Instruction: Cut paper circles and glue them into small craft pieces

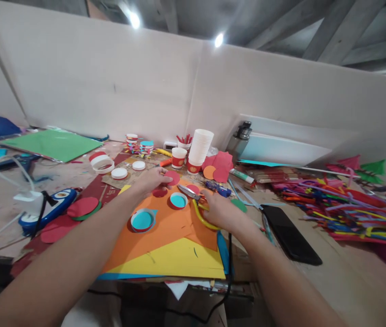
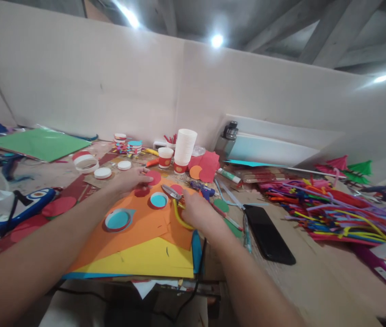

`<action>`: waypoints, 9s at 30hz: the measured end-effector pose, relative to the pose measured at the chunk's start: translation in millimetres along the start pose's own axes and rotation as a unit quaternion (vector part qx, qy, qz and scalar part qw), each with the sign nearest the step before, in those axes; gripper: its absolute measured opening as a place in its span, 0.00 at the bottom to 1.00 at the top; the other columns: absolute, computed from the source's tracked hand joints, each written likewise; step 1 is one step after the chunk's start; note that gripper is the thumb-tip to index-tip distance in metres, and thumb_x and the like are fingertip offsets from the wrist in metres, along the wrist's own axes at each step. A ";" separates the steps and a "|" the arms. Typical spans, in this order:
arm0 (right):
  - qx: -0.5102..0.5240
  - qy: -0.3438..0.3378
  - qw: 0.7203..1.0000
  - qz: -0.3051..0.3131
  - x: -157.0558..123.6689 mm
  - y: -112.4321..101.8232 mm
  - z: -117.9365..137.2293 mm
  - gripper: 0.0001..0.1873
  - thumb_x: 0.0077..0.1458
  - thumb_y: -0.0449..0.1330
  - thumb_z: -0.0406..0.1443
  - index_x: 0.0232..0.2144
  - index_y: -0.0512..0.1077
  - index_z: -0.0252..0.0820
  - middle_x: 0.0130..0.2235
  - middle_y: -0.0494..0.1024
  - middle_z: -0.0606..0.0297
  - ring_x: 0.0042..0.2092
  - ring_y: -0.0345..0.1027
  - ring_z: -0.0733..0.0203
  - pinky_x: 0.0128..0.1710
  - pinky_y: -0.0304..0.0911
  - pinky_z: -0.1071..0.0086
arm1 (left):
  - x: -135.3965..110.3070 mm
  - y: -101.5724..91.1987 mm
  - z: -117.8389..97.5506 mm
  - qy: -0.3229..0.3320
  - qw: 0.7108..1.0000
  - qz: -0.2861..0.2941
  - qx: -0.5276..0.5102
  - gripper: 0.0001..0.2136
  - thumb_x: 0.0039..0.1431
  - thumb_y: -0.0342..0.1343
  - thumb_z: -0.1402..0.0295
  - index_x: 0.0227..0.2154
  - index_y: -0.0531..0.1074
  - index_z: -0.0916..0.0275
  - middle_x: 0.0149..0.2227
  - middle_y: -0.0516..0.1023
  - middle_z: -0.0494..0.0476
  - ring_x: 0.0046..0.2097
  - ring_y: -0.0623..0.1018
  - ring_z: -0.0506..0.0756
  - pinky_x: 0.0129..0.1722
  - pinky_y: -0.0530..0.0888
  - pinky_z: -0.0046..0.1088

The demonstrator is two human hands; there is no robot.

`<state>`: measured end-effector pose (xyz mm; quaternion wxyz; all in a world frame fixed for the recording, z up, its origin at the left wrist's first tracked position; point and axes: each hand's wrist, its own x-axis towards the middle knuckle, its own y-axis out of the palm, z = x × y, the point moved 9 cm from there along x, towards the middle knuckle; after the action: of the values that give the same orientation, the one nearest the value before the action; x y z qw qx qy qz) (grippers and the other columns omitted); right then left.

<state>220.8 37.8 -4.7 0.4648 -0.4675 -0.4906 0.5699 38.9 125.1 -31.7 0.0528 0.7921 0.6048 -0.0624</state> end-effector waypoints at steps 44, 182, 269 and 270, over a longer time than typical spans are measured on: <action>0.408 -0.091 0.907 -0.050 1.8 -6.0 22.4 0.19 0.60 0.54 0.51 0.43 0.65 0.44 0.29 0.63 0.71 0.27 0.54 0.68 0.28 0.57 0.74 | -15.7 24.9 -30.3 0.067 0.975 0.107 -0.182 0.07 0.50 0.65 0.73 0.31 0.74 0.68 0.30 0.80 0.61 0.31 0.81 0.53 0.27 0.76 0.24; 0.498 -0.069 0.831 -0.237 11.4 -12.4 6.5 0.31 0.42 0.69 0.39 0.50 0.68 0.44 0.50 0.69 0.57 0.45 0.65 0.58 0.40 0.67 0.64 | -8.1 -25.6 -34.1 0.117 0.965 -0.030 0.232 0.12 0.48 0.62 0.63 0.32 0.71 0.64 0.31 0.77 0.55 0.32 0.75 0.53 0.31 0.71 0.28; 0.013 -0.008 1.000 0.003 -5.3 1.6 -8.4 0.23 0.52 0.62 0.38 0.51 0.70 0.39 0.45 0.79 0.49 0.42 0.74 0.48 0.34 0.60 0.67 | -8.2 -49.4 -41.8 0.093 0.939 -0.059 -0.326 0.14 0.58 0.61 0.58 0.37 0.75 0.65 0.34 0.82 0.60 0.37 0.83 0.54 0.28 0.76 0.19; 0.016 0.000 1.000 -0.008 -5.3 -0.3 -8.9 0.24 0.51 0.62 0.37 0.51 0.70 0.38 0.45 0.78 0.49 0.42 0.74 0.48 0.34 0.61 0.67 | -7.6 -54.9 -42.9 0.099 0.936 -0.066 -0.331 0.14 0.58 0.61 0.58 0.37 0.75 0.65 0.34 0.82 0.59 0.37 0.83 0.54 0.27 0.76 0.19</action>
<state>230.3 33.7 -4.8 0.4772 -0.4558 -0.4849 0.5740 -14.6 139.1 11.5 0.2476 0.6899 0.6446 0.2173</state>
